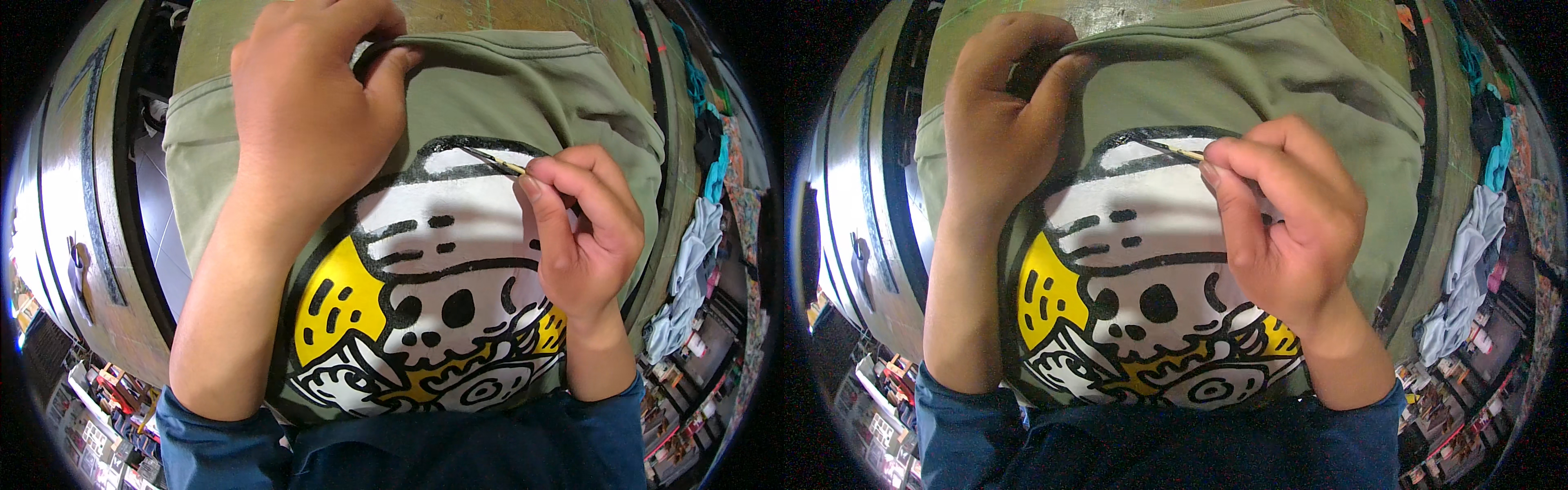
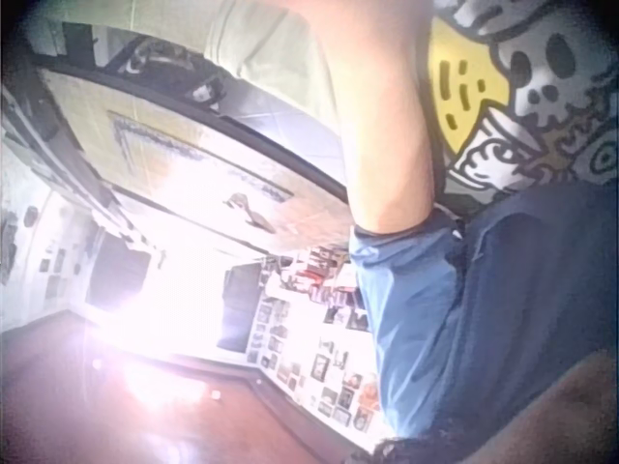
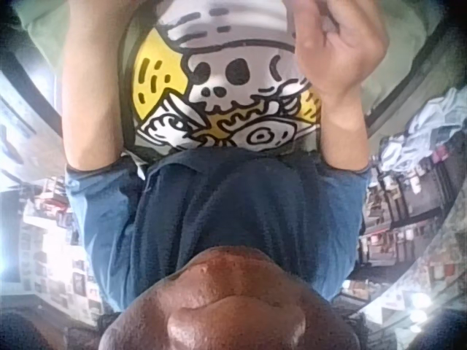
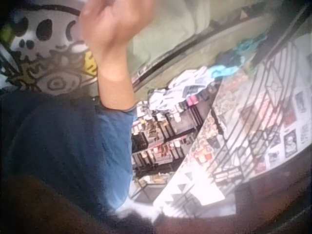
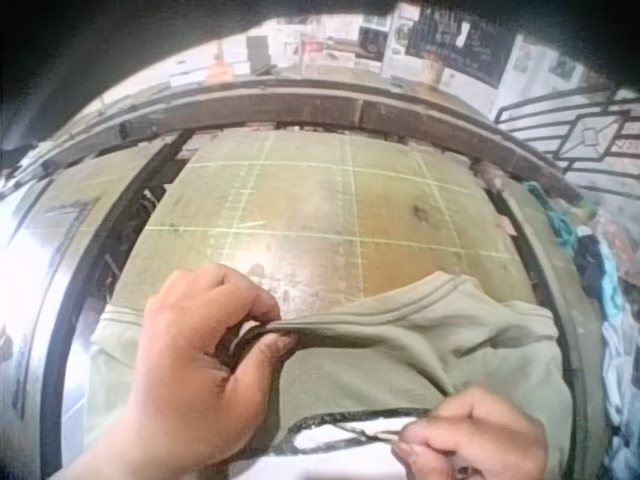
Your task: The person paints a skull and crossbones design on a green t-shirt using a small brush. They hold the fabric taut with one hand while applying white paint to the upper portion of the design with the other hand.
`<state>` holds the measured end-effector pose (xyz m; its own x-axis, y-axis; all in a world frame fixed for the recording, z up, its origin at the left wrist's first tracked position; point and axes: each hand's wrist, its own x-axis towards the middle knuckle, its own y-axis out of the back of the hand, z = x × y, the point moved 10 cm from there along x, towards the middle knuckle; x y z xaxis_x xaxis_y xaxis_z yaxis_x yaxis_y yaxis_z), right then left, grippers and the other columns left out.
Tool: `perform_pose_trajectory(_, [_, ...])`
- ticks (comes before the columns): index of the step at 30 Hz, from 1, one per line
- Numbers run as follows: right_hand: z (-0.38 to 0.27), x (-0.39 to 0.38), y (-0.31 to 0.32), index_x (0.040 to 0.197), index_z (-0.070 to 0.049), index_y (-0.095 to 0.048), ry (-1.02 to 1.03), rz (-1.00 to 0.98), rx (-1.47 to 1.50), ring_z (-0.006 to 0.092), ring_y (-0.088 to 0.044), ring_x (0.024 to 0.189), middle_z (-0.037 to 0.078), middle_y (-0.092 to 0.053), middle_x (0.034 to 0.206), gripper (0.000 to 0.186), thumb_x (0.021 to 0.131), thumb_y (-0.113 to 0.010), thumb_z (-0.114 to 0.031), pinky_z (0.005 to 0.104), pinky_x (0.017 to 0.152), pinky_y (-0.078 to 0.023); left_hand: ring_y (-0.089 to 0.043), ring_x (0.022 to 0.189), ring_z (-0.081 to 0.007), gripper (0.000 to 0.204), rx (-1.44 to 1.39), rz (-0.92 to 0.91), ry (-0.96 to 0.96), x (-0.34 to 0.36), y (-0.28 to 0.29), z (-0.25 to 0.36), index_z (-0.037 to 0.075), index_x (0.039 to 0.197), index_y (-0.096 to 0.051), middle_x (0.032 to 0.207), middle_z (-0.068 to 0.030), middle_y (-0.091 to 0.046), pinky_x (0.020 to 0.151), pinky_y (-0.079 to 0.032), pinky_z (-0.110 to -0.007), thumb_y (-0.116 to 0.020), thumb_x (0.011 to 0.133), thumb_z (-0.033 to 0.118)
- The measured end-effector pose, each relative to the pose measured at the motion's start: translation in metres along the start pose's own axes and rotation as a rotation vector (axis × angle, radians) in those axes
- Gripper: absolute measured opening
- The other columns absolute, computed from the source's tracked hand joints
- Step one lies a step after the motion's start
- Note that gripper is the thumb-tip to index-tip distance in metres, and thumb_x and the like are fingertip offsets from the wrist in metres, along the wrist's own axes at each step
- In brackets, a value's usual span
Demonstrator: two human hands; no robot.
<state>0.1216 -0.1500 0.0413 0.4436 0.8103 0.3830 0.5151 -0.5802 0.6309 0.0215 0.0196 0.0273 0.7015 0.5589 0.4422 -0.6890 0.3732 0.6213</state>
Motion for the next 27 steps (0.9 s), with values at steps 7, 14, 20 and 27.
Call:
perform_pose_trajectory(7, [-0.0027,0.0006,-0.0025,0.088,0.003,-0.069,0.020,-0.031,0.002,0.0201,-0.060,0.064,0.011,-0.062,0.075,0.011,0.079,-0.070,0.009,0.0276,0.058,-0.046,-0.063,0.087,-0.0231,0.019,0.222,-0.047,-0.097,0.0000,-0.0063,0.0047,0.004,0.099,-0.070,0.093,-0.0091,-0.067,0.080,-0.050,-0.033,-0.076,0.081,0.007])
perform_pose_trajectory(14, [0.0004,0.0003,-0.0005,0.088,0.003,-0.069,-0.008,-0.024,0.031,0.0198,-0.060,0.064,0.011,-0.062,0.076,0.011,0.078,-0.070,0.009,0.0276,0.058,-0.046,-0.063,0.087,-0.0233,0.018,0.199,-0.039,-0.102,-0.0014,-0.0051,0.0053,0.004,0.098,-0.069,0.093,-0.0091,-0.067,0.079,-0.049,-0.033,-0.076,0.082,0.007])
perform_pose_trajectory(20, [-0.0012,-0.0004,-0.0024,0.087,0.003,-0.069,0.002,-0.032,-0.015,0.0195,-0.059,0.064,0.011,-0.062,0.075,0.011,0.078,-0.070,0.009,0.0273,0.058,-0.046,-0.063,0.086,-0.0235,0.018,0.189,-0.031,-0.109,0.0001,-0.0062,0.0053,0.004,0.098,-0.069,0.092,-0.0091,-0.067,0.079,-0.049,-0.033,-0.076,0.082,0.007])
perform_pose_trajectory(27, [0.0019,-0.0005,0.0006,0.087,0.004,-0.069,-0.026,-0.013,0.031,0.0193,-0.058,0.064,0.011,-0.061,0.075,0.011,0.078,-0.070,0.010,0.0270,0.057,-0.044,-0.062,0.086,-0.0237,0.018,0.197,-0.036,-0.104,0.0002,-0.0055,0.0054,0.004,0.098,-0.069,0.092,-0.0090,-0.066,0.078,-0.049,-0.032,-0.076,0.082,0.007])
